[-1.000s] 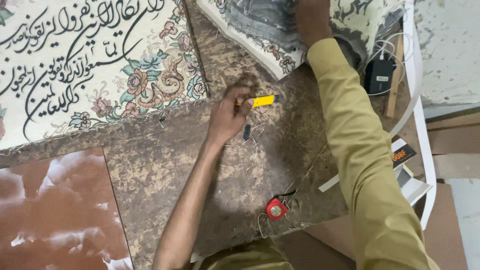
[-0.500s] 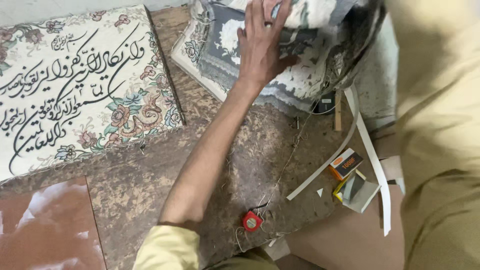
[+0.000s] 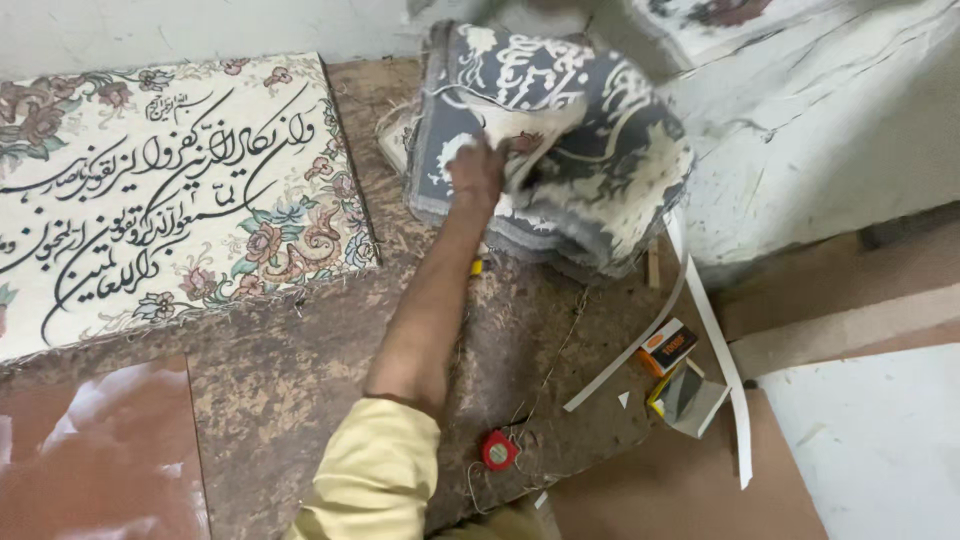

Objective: The person spreads white adhesive onto a brown board using a small rectangular tool, then places a patterned textile with Arabic calligraphy onto the board and smooths it down. The person handles the board, adhesive, tool, and textile during the process.

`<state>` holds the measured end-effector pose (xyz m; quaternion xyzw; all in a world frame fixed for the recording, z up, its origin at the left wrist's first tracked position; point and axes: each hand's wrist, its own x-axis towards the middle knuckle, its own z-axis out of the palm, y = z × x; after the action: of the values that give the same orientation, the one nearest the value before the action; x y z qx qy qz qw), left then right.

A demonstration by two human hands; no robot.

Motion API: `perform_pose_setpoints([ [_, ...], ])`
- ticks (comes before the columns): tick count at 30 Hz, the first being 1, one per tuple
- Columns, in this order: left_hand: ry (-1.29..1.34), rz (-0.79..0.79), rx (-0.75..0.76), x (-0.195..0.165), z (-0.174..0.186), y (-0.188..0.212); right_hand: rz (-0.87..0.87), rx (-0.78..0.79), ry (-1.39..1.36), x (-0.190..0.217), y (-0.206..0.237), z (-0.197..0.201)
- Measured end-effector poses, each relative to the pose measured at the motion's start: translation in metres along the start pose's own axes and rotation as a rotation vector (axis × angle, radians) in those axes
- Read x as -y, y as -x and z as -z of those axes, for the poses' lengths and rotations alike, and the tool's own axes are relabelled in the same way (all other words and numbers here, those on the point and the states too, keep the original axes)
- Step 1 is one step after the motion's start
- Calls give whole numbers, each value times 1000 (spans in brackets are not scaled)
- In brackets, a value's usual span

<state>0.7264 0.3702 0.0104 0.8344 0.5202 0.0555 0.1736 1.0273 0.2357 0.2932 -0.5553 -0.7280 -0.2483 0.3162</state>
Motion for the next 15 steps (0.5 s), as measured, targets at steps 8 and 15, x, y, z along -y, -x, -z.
perform_pose_setpoints([
  [8, 937, -199, -910, 39, 121, 150, 127, -6, -161, 167, -23, 95],
  [15, 820, -540, -698, 80, 149, 338, 478, 190, -388, 380, 23, 124],
])
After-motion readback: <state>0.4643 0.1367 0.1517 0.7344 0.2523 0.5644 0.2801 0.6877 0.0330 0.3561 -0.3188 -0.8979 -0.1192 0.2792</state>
